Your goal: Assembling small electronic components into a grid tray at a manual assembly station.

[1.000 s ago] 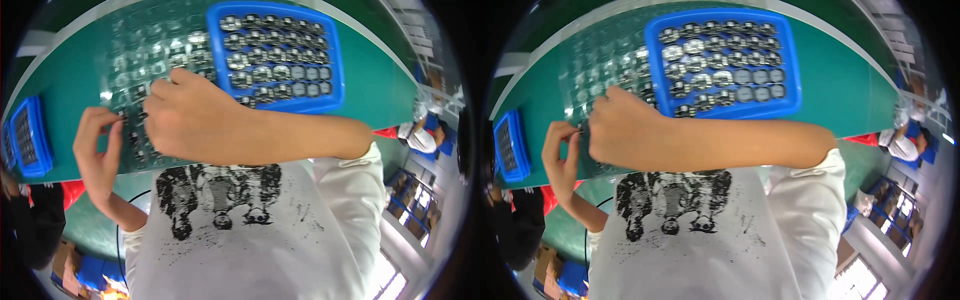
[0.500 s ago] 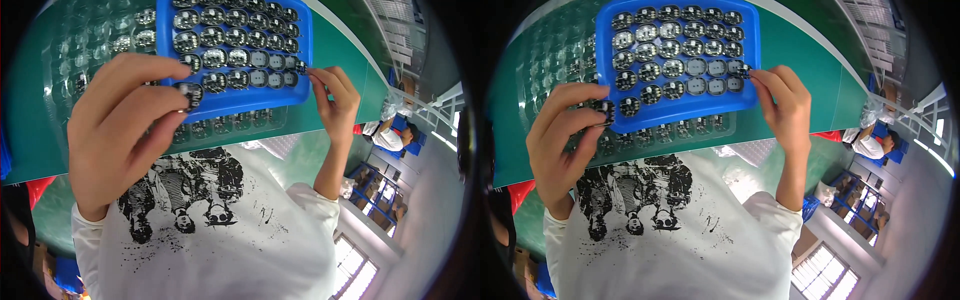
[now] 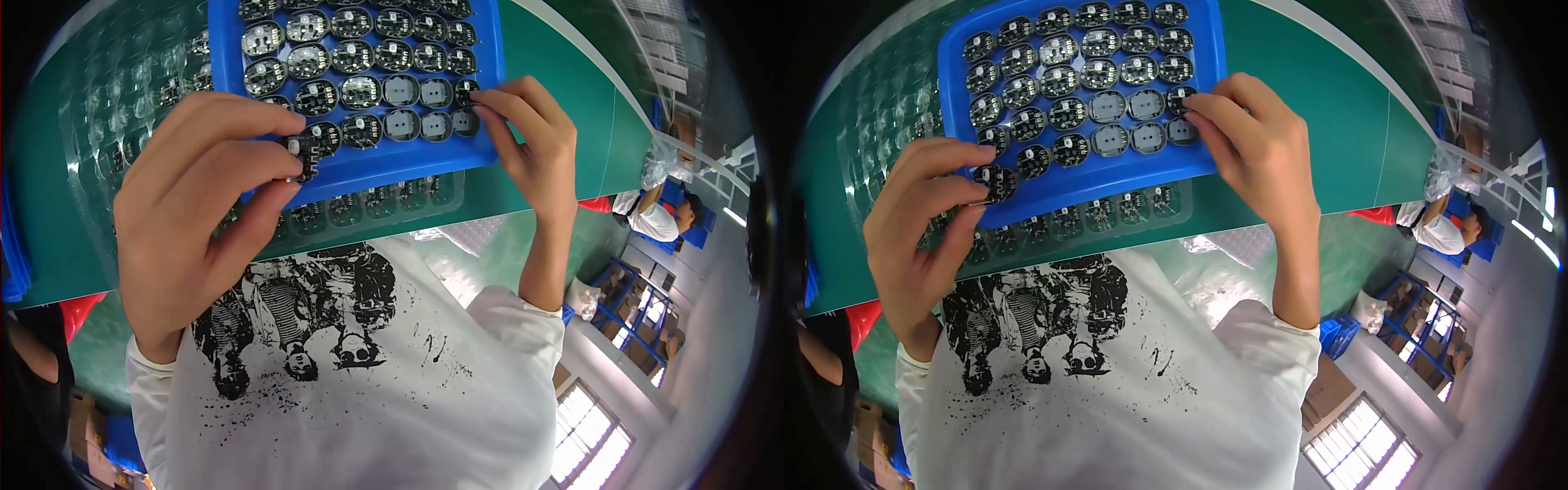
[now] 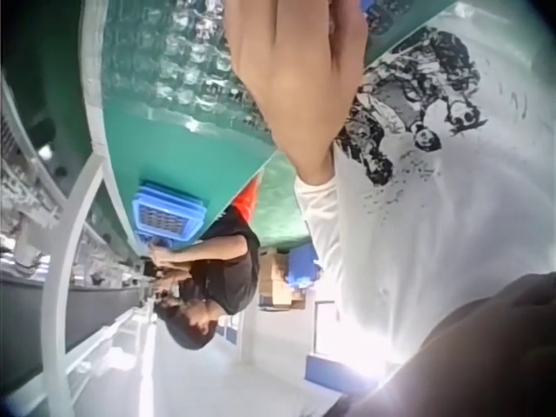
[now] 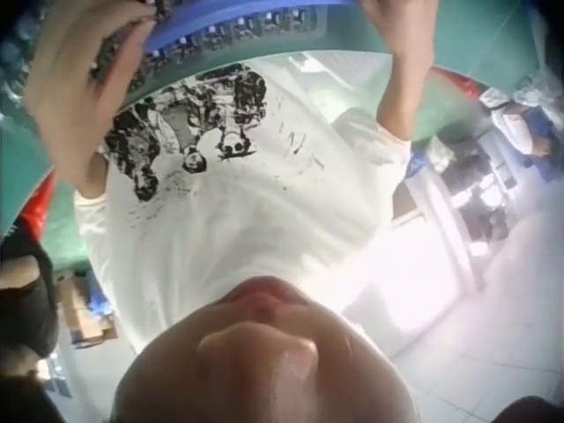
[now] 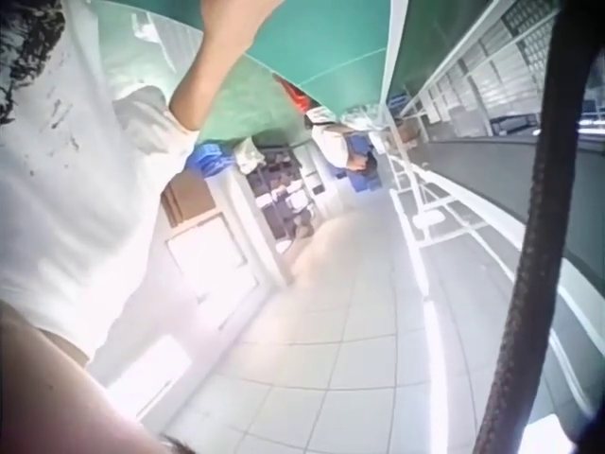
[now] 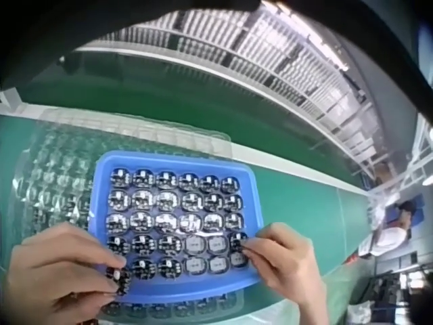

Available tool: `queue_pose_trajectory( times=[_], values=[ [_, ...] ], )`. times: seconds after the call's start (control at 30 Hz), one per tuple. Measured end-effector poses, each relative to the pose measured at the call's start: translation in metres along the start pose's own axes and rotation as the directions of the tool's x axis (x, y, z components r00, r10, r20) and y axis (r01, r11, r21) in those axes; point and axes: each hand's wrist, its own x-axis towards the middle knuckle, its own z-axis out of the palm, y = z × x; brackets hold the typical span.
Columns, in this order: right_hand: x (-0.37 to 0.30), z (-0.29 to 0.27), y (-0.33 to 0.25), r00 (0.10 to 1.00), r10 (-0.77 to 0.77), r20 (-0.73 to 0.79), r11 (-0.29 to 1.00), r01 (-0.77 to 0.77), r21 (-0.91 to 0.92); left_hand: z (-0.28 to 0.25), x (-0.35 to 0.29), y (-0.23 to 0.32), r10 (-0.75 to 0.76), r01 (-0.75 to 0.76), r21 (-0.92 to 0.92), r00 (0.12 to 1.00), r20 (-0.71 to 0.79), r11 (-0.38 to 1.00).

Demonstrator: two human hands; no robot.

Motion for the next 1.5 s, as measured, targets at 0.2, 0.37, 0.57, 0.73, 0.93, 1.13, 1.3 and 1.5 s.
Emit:
queue_pose_trajectory(
  times=[0.2, 0.37, 0.57, 0.73, 0.93, 1.13, 1.3, 1.5],
  values=[
    [-0.001, -0.002, 0.002, 1.0, 0.0, 0.011, 1.0, 0.0, -0.007, 0.0, 0.002, -0.001, 0.012, -0.012, 0.002, 1.0, 0.021, 1.0],
    [0.0, -0.002, 0.004, 0.999, -0.014, 0.038, 1.0, 0.014, 0.002, -0.001, 0.003, -0.002, 0.013, -0.014, 0.02, 0.999, 0.032, 1.0],
    [0.0, -0.001, 0.005, 0.999, -0.031, 0.027, 1.0, 0.031, 0.005, -0.001, 0.004, -0.001, 0.004, -0.005, 0.027, 0.999, 0.043, 1.0],
    [0.0, -0.001, 0.005, 0.999, -0.026, 0.021, 1.0, 0.026, 0.011, 0.0, 0.006, -0.004, 0.018, -0.02, 0.036, 0.999, 0.048, 0.999],
    [0.002, 0.002, 0.005, 0.999, 0.005, 0.05, 1.0, -0.006, 0.02, 0.005, 0.01, -0.003, 0.013, -0.014, 0.035, 0.999, 0.048, 0.999],
    [0.007, 0.003, -0.004, 1.0, -0.01, 0.019, 1.0, 0.01, 0.01, 0.01, 0.009, -0.005, 0.035, -0.036, 0.01, 0.999, 0.03, 0.999],
    [0.017, -0.009, -0.061, 0.988, -0.139, -0.065, 0.959, 0.151, 0.238, 0.015, 0.003, 0.006, -0.056, 0.063, -0.178, 0.997, 0.045, 0.982],
    [0.022, -0.006, -0.097, 0.965, -0.239, 0.104, 0.908, 0.185, 0.376, 0.024, 0.005, 0.007, 0.022, 0.03, -0.35, 0.99, 0.143, 0.936]
  ],
)
